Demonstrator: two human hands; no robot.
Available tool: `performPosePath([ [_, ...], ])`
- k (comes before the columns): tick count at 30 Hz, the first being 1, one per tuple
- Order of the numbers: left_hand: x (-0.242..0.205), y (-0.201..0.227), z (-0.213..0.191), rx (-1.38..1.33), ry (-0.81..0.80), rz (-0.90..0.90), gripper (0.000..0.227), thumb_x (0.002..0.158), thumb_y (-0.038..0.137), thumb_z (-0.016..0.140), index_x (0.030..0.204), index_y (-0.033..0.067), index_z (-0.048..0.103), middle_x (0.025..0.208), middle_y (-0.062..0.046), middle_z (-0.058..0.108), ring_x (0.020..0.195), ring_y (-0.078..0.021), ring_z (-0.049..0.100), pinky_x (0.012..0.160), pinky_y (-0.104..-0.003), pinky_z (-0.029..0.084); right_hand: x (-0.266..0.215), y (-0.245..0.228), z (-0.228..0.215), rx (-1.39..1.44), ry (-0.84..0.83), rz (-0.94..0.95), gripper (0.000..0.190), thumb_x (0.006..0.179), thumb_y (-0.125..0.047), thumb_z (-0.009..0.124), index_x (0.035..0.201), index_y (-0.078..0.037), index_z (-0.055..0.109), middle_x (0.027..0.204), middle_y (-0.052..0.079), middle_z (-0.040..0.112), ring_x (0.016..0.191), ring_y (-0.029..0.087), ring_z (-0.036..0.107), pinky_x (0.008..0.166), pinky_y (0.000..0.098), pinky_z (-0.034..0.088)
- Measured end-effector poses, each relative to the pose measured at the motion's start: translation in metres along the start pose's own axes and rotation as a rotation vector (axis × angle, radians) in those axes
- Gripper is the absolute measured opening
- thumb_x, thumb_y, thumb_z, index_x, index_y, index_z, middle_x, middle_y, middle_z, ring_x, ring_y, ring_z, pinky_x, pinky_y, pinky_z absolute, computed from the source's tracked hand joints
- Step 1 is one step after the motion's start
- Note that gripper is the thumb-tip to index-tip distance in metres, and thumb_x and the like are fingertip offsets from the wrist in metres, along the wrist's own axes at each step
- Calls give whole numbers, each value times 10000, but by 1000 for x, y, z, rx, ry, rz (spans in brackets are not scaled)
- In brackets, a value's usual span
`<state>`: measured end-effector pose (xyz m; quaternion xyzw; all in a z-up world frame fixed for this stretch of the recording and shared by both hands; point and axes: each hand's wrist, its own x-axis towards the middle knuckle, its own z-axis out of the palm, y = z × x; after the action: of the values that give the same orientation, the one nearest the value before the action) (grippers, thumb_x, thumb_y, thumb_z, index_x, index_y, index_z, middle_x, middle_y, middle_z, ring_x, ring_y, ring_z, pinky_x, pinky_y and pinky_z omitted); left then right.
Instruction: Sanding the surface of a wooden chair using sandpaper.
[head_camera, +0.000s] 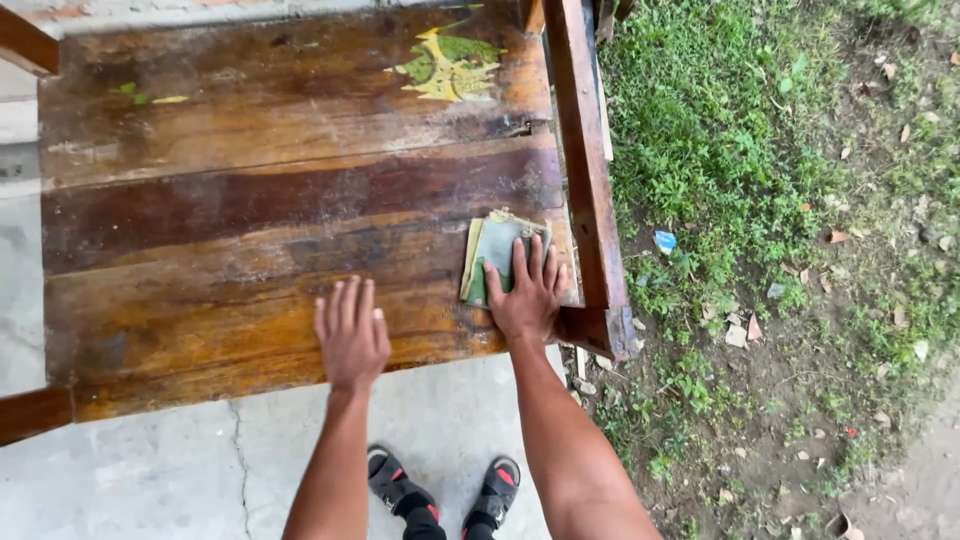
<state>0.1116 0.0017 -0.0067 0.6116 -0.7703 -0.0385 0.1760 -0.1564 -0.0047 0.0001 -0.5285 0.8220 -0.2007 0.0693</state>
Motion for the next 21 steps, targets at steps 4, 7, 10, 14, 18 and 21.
performPosePath([
  [4,-12,-15,-11,-19,-27,-89,505,1067,329,426,1509,106,529,1597,-140,446,1484,-337,370,1248,-555,201,0,-2,5,-31,17,-10,687,968,-619,544,1517,-206,535,1651,67,395,1542,330,279,1260,528,158],
  [7,-8,-11,-18,-24,20,-91,503,1043,322,472,1487,101,555,1602,-124,463,1498,-333,379,1261,-545,220,0,-11,-8,-85,-7,-10,671,977,-597,517,1516,-199,528,1637,75,395,1528,346,267,1237,539,142],
  [10,-13,-16,-12,-24,25,-87,486,1031,298,488,1470,109,575,1591,-123,473,1491,-330,388,1260,-543,225,2,-12,-3,-172,13,-98,620,1003,-543,486,1507,-184,526,1630,85,398,1536,352,258,1221,569,127],
  [14,-14,-15,-15,-16,32,-86,490,1030,284,478,1474,103,575,1586,-117,476,1491,-325,394,1253,-549,227,-3,7,19,-187,-25,-290,567,1078,-462,431,1555,-164,500,1671,90,393,1591,325,245,1288,568,133],
  [18,-18,-17,-13,-43,53,-82,483,1042,280,469,1481,109,575,1592,-107,475,1492,-321,391,1255,-543,232,-23,-13,28,-95,-83,-482,601,1067,-433,425,1577,-119,464,1673,141,375,1564,345,241,1273,573,155],
  [21,-18,-21,-8,-31,45,-73,479,1034,273,475,1471,106,580,1583,-108,479,1486,-319,391,1246,-546,236,-57,-54,29,-113,-113,-623,630,1006,-472,437,1538,-134,451,1635,138,369,1509,363,264,1212,587,160],
])
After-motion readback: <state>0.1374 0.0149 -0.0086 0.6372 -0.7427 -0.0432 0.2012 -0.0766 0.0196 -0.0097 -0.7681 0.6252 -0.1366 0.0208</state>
